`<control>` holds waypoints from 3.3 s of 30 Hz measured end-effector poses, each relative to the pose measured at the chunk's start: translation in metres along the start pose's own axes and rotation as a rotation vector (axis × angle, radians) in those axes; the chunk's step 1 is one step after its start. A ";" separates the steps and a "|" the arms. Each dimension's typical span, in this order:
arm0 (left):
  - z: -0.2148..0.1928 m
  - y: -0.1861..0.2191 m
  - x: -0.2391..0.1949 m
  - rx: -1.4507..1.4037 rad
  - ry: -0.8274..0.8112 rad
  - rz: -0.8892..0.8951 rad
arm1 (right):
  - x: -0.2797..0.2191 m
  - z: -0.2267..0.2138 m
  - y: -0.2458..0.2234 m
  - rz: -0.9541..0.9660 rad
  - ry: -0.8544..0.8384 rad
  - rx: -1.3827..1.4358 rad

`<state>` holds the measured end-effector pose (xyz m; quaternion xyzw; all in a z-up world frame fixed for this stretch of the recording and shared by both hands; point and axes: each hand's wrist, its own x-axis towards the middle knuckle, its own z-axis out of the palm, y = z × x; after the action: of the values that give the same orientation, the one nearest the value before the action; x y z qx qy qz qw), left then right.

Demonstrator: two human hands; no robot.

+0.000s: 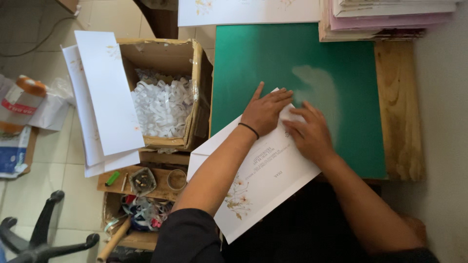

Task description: The person folds printed paper sheets into envelopes by hand, repeating the action for multiple items and placing them aside on a stack.

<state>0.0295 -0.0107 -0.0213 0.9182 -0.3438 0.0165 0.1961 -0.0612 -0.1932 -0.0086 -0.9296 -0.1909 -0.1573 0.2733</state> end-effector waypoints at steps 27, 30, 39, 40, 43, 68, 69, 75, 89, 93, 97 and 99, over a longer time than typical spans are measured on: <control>-0.050 0.096 -0.067 -0.066 -0.281 -0.309 | -0.017 0.002 0.035 0.084 -0.152 -0.333; -0.024 0.052 0.005 0.223 0.251 -0.343 | -0.032 -0.009 0.034 -0.007 -0.279 -0.357; -0.043 0.027 0.064 0.200 -0.239 -0.488 | 0.043 -0.008 0.061 -0.169 -0.321 -0.283; -0.042 0.018 0.070 0.247 -0.272 -0.493 | 0.054 -0.008 0.058 -0.181 -0.300 -0.264; -0.027 -0.001 0.066 0.258 -0.346 -0.550 | 0.058 -0.009 0.050 -0.126 -0.267 -0.248; -0.052 0.064 -0.002 0.353 -0.383 -0.046 | 0.065 -0.012 0.049 -0.157 -0.202 -0.338; -0.049 0.071 -0.003 0.373 -0.352 -0.071 | 0.062 -0.013 0.049 -0.132 -0.213 -0.356; -0.059 0.109 -0.135 0.169 -0.134 -0.492 | 0.058 -0.009 0.055 -0.061 -0.226 -0.352; -0.027 0.069 0.042 0.352 -0.117 -0.200 | -0.107 -0.037 -0.043 0.276 -0.207 -0.393; 0.003 0.071 0.028 0.499 -0.318 0.039 | -0.087 -0.075 0.033 0.372 -0.066 -0.443; 0.016 0.087 -0.007 0.205 -0.079 -0.103 | -0.056 -0.099 0.079 0.276 0.017 -0.404; 0.018 0.094 -0.016 0.136 0.020 -0.131 | -0.061 -0.092 0.073 0.216 -0.068 -0.429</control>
<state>-0.0446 -0.0714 -0.0076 0.9497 -0.2791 0.0362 0.1374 -0.1000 -0.3183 0.0080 -0.9861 -0.0617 -0.1329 0.0781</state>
